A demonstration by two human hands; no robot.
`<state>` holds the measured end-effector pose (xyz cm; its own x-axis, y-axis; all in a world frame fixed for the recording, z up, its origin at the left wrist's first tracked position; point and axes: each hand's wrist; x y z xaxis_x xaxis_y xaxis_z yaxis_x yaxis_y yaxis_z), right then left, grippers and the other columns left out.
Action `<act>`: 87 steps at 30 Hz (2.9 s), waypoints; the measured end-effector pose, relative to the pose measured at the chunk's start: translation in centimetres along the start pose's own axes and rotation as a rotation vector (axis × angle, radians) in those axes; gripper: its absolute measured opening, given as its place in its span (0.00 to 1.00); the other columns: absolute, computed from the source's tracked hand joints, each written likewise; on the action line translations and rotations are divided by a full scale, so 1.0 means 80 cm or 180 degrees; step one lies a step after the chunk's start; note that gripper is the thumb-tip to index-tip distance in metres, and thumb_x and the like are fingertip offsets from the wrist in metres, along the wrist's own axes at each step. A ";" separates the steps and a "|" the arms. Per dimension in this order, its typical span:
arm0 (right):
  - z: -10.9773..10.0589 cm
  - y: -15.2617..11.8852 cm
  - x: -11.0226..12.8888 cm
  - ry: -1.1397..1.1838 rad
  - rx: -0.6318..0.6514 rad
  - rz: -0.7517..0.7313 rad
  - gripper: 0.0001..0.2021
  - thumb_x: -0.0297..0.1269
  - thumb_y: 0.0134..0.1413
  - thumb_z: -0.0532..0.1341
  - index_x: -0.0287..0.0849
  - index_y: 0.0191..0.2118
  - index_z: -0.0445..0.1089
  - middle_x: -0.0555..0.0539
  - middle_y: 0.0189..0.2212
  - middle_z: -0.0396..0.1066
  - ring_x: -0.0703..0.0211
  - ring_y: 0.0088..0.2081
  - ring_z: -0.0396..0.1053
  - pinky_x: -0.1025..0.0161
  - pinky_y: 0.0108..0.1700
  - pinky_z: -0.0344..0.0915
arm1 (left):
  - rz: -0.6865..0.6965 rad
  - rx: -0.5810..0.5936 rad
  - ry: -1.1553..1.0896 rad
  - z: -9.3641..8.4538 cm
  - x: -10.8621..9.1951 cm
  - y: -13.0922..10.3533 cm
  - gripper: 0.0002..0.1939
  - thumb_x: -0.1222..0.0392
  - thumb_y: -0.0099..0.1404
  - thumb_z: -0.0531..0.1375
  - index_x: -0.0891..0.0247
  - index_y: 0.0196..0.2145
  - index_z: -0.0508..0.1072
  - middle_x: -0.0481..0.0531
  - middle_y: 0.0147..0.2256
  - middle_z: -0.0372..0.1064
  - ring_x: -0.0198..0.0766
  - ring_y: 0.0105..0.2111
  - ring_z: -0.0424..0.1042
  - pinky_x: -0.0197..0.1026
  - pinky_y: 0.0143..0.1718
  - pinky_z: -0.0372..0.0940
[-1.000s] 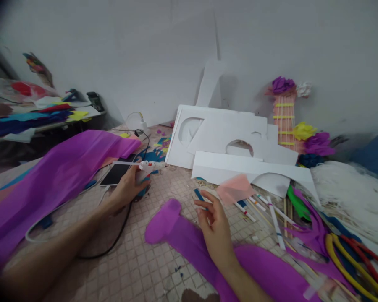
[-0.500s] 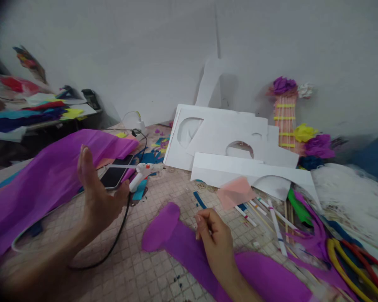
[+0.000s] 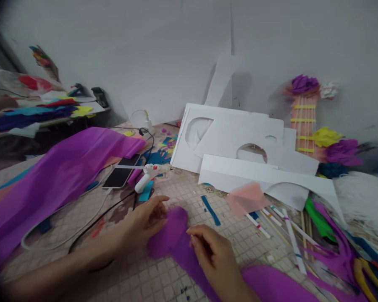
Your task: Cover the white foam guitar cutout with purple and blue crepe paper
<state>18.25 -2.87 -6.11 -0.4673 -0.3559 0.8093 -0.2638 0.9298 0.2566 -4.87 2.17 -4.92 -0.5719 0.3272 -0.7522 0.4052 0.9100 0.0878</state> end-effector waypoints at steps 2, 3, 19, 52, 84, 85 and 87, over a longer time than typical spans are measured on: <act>-0.001 0.002 0.001 -0.0171 0.0130 -0.0195 0.08 0.31 0.62 0.53 0.50 0.41 0.67 0.55 0.26 0.70 0.68 0.23 0.67 0.72 0.26 0.63 | -0.0004 0.0029 -0.0116 -0.001 0.002 0.002 0.23 0.65 0.61 0.57 0.61 0.54 0.61 0.52 0.38 0.71 0.37 0.34 0.70 0.39 0.33 0.65; -0.001 0.003 0.001 -0.0239 0.0195 -0.0288 0.08 0.30 0.61 0.53 0.50 0.41 0.67 0.55 0.27 0.71 0.68 0.25 0.68 0.72 0.29 0.63 | -0.0001 0.0041 -0.0177 -0.001 0.003 0.003 0.23 0.65 0.61 0.57 0.61 0.54 0.61 0.51 0.37 0.71 0.36 0.33 0.69 0.38 0.32 0.64; 0.002 0.009 0.004 -0.0522 0.0843 -0.0194 0.09 0.31 0.64 0.51 0.47 0.44 0.66 0.50 0.37 0.71 0.61 0.40 0.69 0.63 0.43 0.63 | -0.0215 0.0088 0.0360 0.004 -0.003 0.010 0.28 0.64 0.56 0.61 0.64 0.54 0.61 0.52 0.41 0.69 0.36 0.29 0.69 0.39 0.33 0.63; 0.009 0.017 0.027 -0.0318 0.0483 -0.0166 0.09 0.30 0.62 0.52 0.44 0.41 0.68 0.48 0.35 0.68 0.60 0.36 0.68 0.62 0.39 0.63 | -0.0161 0.0251 0.0356 -0.007 -0.001 0.020 0.12 0.62 0.54 0.60 0.61 0.38 0.70 0.47 0.30 0.71 0.36 0.29 0.69 0.35 0.28 0.57; 0.022 0.010 0.004 0.0923 0.0265 0.0449 0.16 0.34 0.62 0.54 0.48 0.55 0.58 0.56 0.27 0.63 0.69 0.20 0.62 0.70 0.23 0.61 | 0.0536 -0.0237 0.0501 0.003 -0.039 -0.029 0.28 0.74 0.53 0.58 0.62 0.52 0.64 0.56 0.47 0.69 0.46 0.48 0.66 0.50 0.51 0.61; 0.022 0.010 0.005 0.0938 0.0252 0.0452 0.16 0.34 0.62 0.54 0.48 0.55 0.57 0.55 0.27 0.64 0.69 0.20 0.63 0.70 0.23 0.61 | 0.0483 -0.0215 0.0526 0.000 -0.034 -0.026 0.26 0.74 0.52 0.58 0.63 0.50 0.66 0.56 0.45 0.70 0.46 0.47 0.67 0.49 0.49 0.62; 0.022 0.011 0.006 0.0981 0.0235 0.0462 0.17 0.35 0.62 0.53 0.48 0.55 0.55 0.55 0.28 0.65 0.68 0.20 0.63 0.70 0.23 0.62 | 0.0295 -0.0207 0.0485 -0.003 -0.025 -0.020 0.20 0.73 0.52 0.58 0.63 0.44 0.69 0.55 0.41 0.72 0.44 0.43 0.69 0.47 0.45 0.64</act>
<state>16.29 -2.41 -6.44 -0.2306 -0.1650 0.9589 -0.2788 0.9554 0.0974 -4.54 0.12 -3.36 -0.6377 0.4406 -0.6318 0.4170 0.8871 0.1979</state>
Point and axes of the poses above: each hand's wrist, its own y-axis towards the middle knuckle, its own z-axis out of the palm, x = y × z
